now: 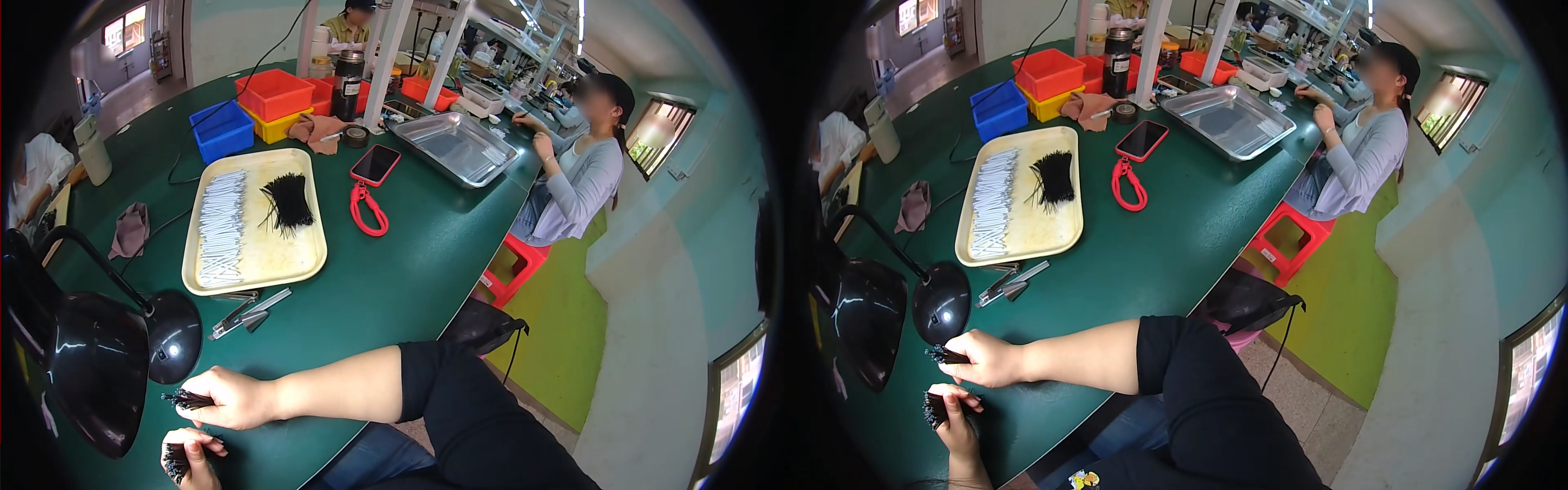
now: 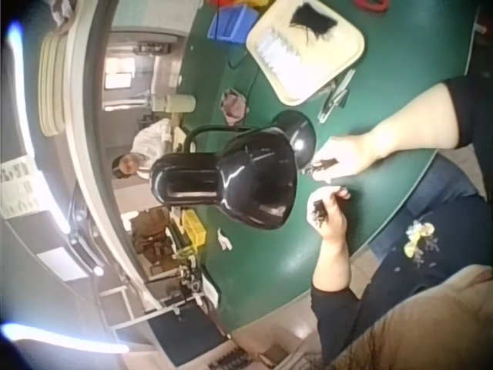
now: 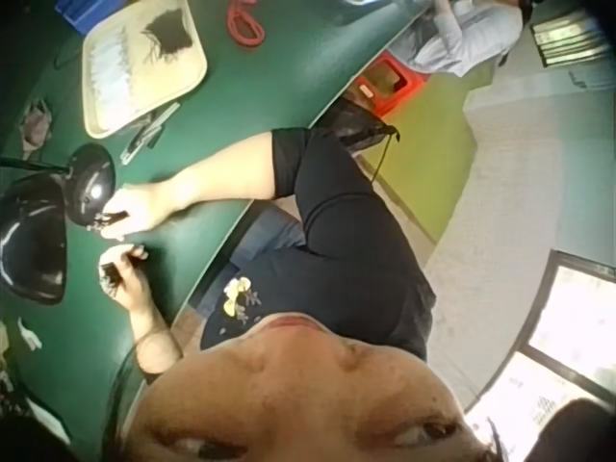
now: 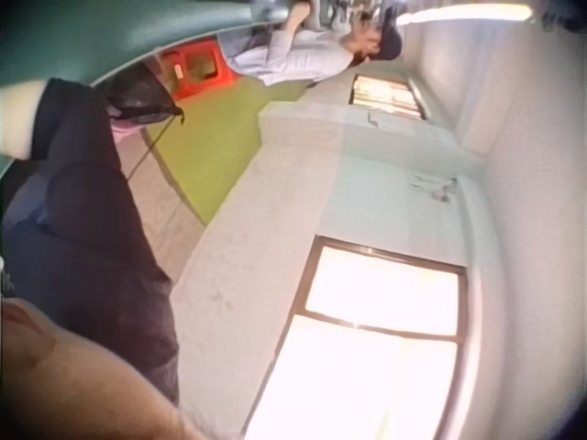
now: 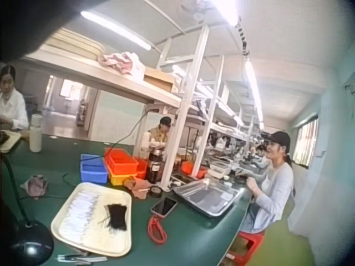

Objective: The person sorts bundles of black rods by picking them up from a tray on the workbench and separating individual pieces by hand under a desk lamp.

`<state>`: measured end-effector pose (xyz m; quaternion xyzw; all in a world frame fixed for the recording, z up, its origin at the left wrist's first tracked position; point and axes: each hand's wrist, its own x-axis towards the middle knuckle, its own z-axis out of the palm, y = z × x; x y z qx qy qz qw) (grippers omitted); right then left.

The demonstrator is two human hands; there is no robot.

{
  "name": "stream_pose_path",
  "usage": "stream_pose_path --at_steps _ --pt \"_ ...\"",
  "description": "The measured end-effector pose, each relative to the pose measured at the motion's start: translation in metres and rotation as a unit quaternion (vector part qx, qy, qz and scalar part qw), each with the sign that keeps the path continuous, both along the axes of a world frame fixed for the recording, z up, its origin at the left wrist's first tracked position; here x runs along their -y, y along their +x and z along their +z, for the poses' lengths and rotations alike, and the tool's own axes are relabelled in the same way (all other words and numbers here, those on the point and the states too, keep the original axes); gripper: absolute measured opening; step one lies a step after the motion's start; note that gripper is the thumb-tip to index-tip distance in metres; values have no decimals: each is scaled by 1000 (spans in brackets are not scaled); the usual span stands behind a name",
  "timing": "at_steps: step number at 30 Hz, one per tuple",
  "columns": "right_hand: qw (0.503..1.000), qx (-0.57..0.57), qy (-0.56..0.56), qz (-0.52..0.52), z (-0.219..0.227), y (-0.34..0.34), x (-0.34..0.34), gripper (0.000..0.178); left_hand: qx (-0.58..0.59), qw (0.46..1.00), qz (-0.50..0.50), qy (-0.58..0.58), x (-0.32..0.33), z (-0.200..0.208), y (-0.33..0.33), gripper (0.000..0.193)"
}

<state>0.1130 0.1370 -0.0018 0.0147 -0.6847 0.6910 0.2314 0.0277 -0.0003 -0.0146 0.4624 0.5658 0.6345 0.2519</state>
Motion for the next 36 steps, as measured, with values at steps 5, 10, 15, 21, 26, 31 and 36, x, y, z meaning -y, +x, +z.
stream_pose_path --at_steps 5,10,15,21,26,31,36 --pt "1000 -17 -2 3 -4 -4 2 11 -4 1000 2 4 1 0 -1 19" --pt "1000 -10 24 5 -2 0 0 8 -4 1000 0 6 -1 1 1 19" --pt "1000 -24 12 6 -4 -2 2 7 -5 1000 -9 -3 1 1 -1 20" --pt "999 -25 29 5 0 1 1 10 3 1000 -2 2 1 1 0 20" --pt "999 -29 18 7 -1 1 2 13 -1 1000 -1 0 0 2 1 20" --pt "999 -46 18 5 -1 0 4 13 0 1000 -3 1 0 2 0 20" --pt "999 -26 46 10 1 0 2 11 5 1000 -2 -2 1 3 -2 20"
